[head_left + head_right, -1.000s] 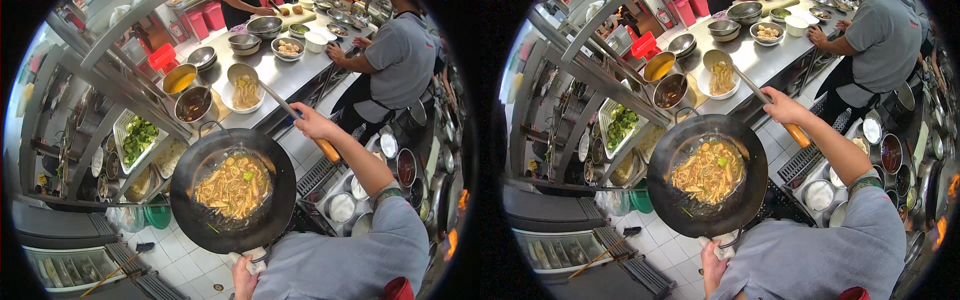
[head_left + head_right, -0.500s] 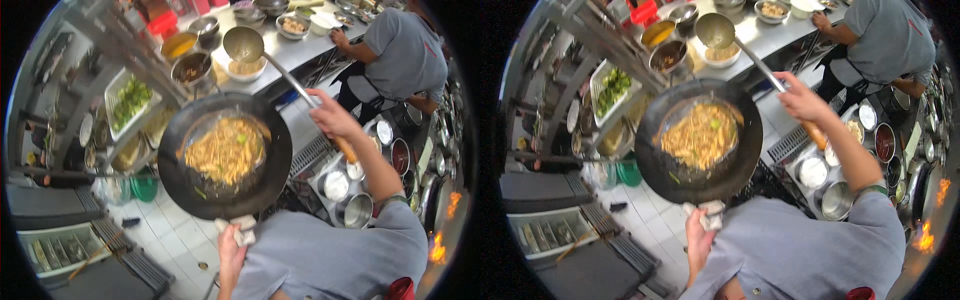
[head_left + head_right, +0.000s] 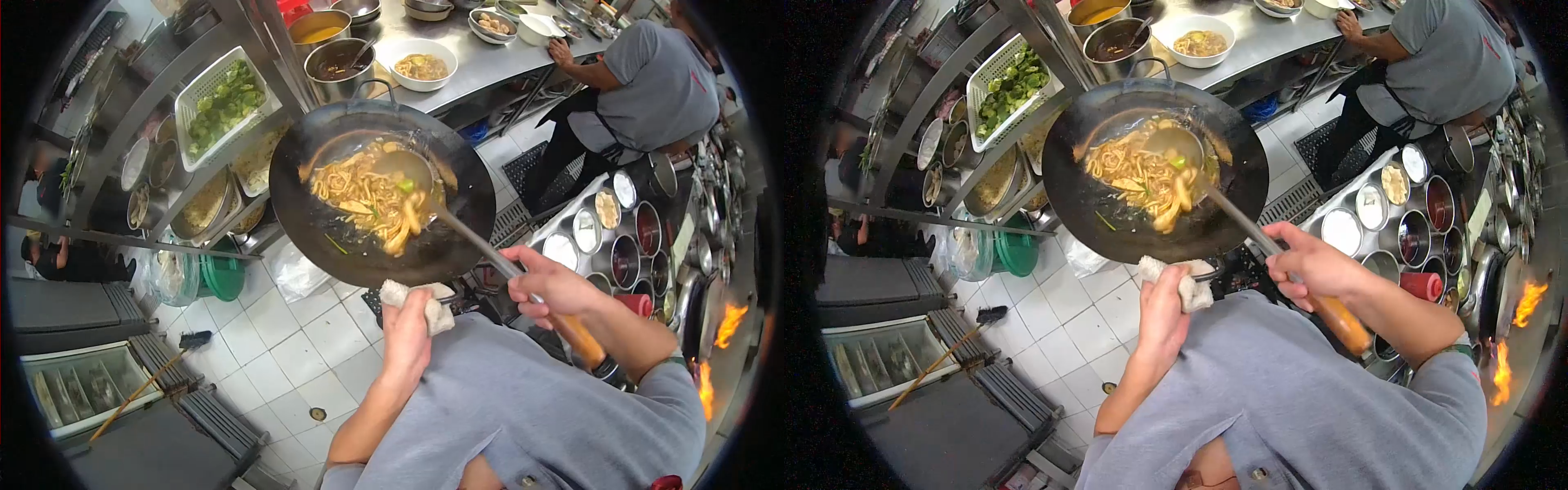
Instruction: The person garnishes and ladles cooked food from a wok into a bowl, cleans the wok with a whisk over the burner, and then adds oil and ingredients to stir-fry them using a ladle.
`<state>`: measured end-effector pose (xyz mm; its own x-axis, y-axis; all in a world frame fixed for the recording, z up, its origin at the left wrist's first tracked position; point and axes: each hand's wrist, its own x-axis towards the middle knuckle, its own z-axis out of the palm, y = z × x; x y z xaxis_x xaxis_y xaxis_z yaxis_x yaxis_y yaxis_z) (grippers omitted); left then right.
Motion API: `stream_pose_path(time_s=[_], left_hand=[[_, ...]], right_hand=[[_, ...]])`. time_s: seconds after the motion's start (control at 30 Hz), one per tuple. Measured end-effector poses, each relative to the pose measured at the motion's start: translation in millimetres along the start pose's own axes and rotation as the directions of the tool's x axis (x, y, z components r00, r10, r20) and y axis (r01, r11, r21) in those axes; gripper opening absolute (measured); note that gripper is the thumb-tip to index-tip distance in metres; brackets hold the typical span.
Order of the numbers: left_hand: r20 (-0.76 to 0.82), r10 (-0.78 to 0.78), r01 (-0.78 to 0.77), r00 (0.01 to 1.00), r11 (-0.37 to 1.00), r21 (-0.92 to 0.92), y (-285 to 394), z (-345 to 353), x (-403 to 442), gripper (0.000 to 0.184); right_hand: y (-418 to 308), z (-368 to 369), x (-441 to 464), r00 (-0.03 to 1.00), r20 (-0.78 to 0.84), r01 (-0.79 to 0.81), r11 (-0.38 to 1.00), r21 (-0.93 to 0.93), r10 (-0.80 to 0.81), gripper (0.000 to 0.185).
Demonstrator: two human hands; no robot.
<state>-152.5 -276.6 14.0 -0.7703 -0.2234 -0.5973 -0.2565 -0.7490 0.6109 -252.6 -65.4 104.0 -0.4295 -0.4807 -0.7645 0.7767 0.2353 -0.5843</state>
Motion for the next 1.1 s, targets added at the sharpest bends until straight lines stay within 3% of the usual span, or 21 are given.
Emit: stream_pose_path(time_s=[0.07, 0.13, 0.27, 0.33, 0.4, 0.6, 0.83, 1.03, 1.1], left_hand=[[0.002, 0.004, -0.004, 1.0, 1.0, -0.004, 4.6, -4.2, 1.9, 0.025], [0.016, -0.039, 0.039, 0.999, 0.999, -0.015, 8.3, -17.8, 5.7, 0.026], [0.025, -0.124, 0.123, 0.992, 0.992, 0.006, 14.9, -45.5, 12.1, 0.026], [0.058, -0.096, 0.097, 0.994, 0.995, -0.022, 18.4, -48.7, 13.3, 0.023], [0.042, -0.088, 0.089, 0.995, 0.996, -0.018, 16.7, -49.8, 13.0, 0.02], [0.078, -0.058, 0.063, 0.995, 0.996, -0.068, 8.1, -42.6, 18.5, 0.024], [0.171, -0.063, 0.08, 0.983, 0.992, -0.094, -4.8, -29.6, 40.7, 0.024], [0.126, -0.039, 0.048, 0.991, 0.997, -0.067, -13.5, -19.7, 47.5, 0.027], [0.108, -0.046, 0.054, 0.993, 0.996, -0.076, -14.1, -20.1, 46.6, 0.026]], right_hand=[[6.3, 0.3, -1.2, 0.985, 0.174, -0.082, 0.913, 0.399, 0.012, 0.037], [20.0, -5.4, 4.6, 0.931, 0.359, -0.216, 0.696, 0.685, -0.064, 0.034], [63.1, -17.6, 0.5, 0.896, 0.393, -0.118, 0.74, 0.662, -0.208, 0.042], [86.0, -15.3, 11.6, 0.932, 0.273, 0.054, 0.836, 0.546, -0.239, 0.045], [51.6, 3.5, 16.1, 0.958, 0.161, 0.153, 0.899, 0.41, -0.236, 0.04], [12.3, -9.4, 21.8, 0.961, 0.205, 0.013, 0.771, 0.636, -0.185, 0.026], [-39.2, -28.5, 4.8, 0.924, 0.237, 0.046, 0.703, 0.71, -0.3, 0.014], [-101.0, -51.8, 2.0, 0.847, 0.299, 0.059, 0.636, 0.77, -0.44, 0.008], [-119.4, -73.9, 17.7, 0.822, 0.309, 0.099, 0.655, 0.749, -0.478, 0.015]])
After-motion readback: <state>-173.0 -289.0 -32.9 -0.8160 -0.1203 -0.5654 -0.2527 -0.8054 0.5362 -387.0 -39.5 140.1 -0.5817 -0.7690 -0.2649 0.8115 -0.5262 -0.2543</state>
